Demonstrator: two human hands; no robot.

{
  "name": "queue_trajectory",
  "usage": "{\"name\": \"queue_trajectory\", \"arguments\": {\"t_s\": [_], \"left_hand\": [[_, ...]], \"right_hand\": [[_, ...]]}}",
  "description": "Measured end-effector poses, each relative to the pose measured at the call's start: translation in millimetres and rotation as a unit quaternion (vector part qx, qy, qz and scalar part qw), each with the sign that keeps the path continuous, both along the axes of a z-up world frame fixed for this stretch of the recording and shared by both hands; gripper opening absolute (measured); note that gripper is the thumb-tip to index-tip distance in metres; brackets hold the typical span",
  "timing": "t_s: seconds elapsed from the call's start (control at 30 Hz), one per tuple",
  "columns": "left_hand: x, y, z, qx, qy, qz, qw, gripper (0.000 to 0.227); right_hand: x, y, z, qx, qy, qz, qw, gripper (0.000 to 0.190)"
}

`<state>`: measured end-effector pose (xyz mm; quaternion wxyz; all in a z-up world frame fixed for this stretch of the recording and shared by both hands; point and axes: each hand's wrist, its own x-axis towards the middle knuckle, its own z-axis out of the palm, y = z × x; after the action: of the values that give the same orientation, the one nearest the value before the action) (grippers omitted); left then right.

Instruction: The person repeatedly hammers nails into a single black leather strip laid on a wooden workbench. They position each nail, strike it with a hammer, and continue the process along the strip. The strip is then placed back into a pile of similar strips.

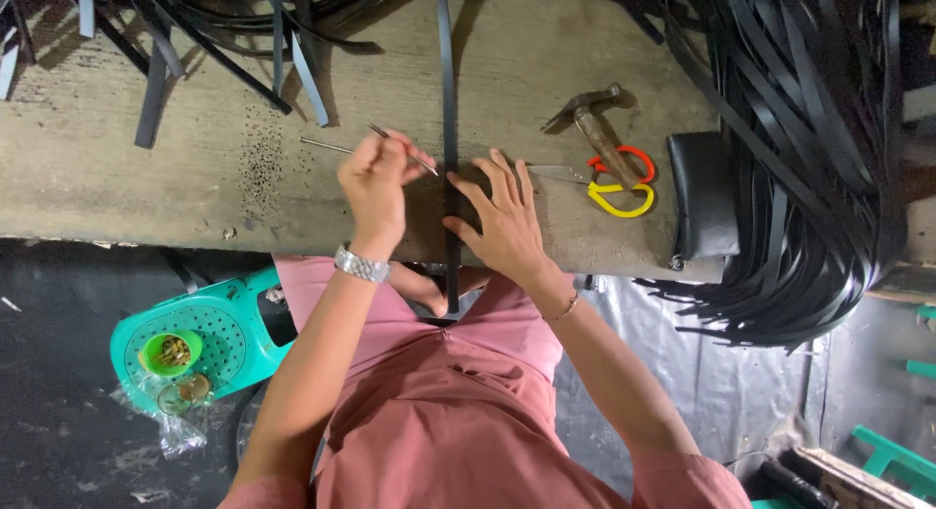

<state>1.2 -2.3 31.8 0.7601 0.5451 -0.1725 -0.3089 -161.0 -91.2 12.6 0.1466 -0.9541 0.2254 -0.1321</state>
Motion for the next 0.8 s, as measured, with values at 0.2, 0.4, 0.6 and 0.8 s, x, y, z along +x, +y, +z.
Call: {"name": "queue_trajectory", "arguments": {"t_s": [0.2, 0.4, 0.6, 0.8], "left_hand": [[6, 2, 4, 0.004, -0.152, -0.050, 0.987, 0.013], [-2, 2, -4, 0.028, -0.197, -0.063, 0.978, 0.011], [-5, 1, -11, 0.037, -0.280, -0.048, 0.958, 0.009], [-7, -4, -9, 0.050, -0.298, -0.047, 0.952, 0.005]], "right_hand": [[-1, 5, 9, 0.002, 0.004, 0.000, 1.000, 0.061], [-10, 13, 5, 0.036, -0.017, -0.022, 0.999, 0.069], [-11, 13, 0, 0.029, -0.019, -0.024, 0.999, 0.072], [-10, 12, 1, 0.032, -0.011, -0.027, 0.999, 0.071]]}}
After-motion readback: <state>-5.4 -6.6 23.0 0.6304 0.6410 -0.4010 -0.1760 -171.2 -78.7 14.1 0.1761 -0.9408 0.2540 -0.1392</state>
